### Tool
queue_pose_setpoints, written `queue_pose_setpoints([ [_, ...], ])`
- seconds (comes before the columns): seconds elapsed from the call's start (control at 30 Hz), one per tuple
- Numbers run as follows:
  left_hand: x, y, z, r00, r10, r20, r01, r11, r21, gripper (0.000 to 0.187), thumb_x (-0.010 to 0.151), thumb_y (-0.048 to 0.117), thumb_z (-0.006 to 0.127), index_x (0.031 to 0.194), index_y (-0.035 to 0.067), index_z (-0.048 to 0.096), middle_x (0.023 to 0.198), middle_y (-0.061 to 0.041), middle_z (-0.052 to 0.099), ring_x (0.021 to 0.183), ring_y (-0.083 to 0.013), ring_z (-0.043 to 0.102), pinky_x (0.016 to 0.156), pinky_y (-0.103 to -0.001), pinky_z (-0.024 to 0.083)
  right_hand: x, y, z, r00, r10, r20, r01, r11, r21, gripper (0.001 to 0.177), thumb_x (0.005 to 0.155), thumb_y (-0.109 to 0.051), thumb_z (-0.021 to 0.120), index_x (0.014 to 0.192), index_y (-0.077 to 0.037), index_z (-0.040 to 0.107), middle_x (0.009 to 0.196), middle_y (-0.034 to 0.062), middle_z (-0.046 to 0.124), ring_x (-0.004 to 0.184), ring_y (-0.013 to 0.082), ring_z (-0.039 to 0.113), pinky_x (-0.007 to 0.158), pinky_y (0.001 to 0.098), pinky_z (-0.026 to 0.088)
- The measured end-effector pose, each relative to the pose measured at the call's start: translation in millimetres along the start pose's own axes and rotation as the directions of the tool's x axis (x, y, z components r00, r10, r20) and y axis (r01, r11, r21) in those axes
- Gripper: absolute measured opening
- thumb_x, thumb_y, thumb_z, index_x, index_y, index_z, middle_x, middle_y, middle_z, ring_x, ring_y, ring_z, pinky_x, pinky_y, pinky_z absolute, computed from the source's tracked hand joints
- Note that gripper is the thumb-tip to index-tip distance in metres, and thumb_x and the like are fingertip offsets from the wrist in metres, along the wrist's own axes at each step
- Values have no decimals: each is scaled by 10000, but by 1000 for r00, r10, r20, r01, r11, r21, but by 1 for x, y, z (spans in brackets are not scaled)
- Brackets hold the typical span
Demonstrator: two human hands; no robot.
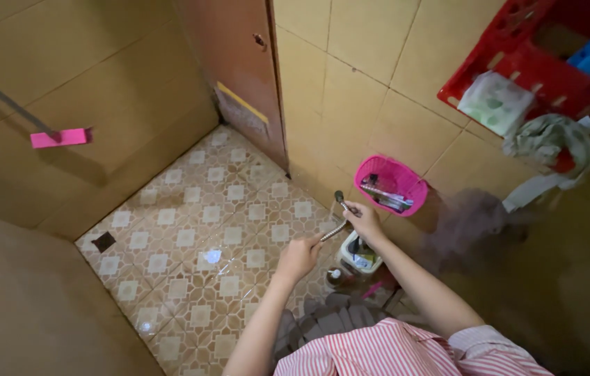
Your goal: Attempting to screw a flexible shower hose onto a wall-mounted water outlet in a bathroom
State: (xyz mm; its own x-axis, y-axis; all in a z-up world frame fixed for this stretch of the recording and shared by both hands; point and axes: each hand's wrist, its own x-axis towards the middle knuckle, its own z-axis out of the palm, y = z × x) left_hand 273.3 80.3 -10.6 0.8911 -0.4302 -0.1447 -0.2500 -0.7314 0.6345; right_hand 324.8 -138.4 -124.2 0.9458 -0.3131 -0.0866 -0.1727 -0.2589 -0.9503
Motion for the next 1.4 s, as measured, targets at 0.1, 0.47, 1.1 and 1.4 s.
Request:
queue_pose_setpoints([
  [0.1, 3, 10, -1, 999, 35, -17, -36, 998, -43, 277, 856, 264, 521, 1093, 214, 657, 965, -137, 672, 908, -350, 627, 754, -469, 509, 5, 1, -7, 1000, -13, -21, 11, 995, -104, 335, 776, -200, 699, 1104, -137, 668, 940, 118, 679, 880, 250, 646, 743, 343, 520],
  [0.47, 18, 28, 8, 1000, -23, 9, 23, 999, -36, 266, 863, 330, 516, 1060, 227, 664, 946, -125, 674, 910, -338, 630, 763, -466, 512, 19, 6, -31, 999, 2, -47, -10, 986, -164, 338, 747, -261, 714, 1076, -192, 677, 913, 92, 687, 859, 213, 653, 734, 317, 521],
  [1.1, 43, 27, 9, 998, 35, 54, -37, 998, 41, 246, 864, 309, 514, 1022, 215, 677, 882, -143, 668, 855, -354, 646, 714, -470, 535, 23, -22, -35, 989, -96, -115, 99, 995, 19, 329, 758, -143, 691, 1080, -81, 667, 904, 148, 679, 835, 191, 639, 740, 330, 510],
  [1.4, 69, 22, -11, 999, 36, 32, -38, 997, 61, 224, 841, 273, 531, 985, 208, 689, 869, -116, 687, 844, -321, 656, 715, -444, 541, 60, -13, -22, 983, -111, -145, 105, 993, -44, 342, 737, -194, 720, 1068, -119, 681, 886, 137, 681, 849, 215, 644, 743, 331, 496],
])
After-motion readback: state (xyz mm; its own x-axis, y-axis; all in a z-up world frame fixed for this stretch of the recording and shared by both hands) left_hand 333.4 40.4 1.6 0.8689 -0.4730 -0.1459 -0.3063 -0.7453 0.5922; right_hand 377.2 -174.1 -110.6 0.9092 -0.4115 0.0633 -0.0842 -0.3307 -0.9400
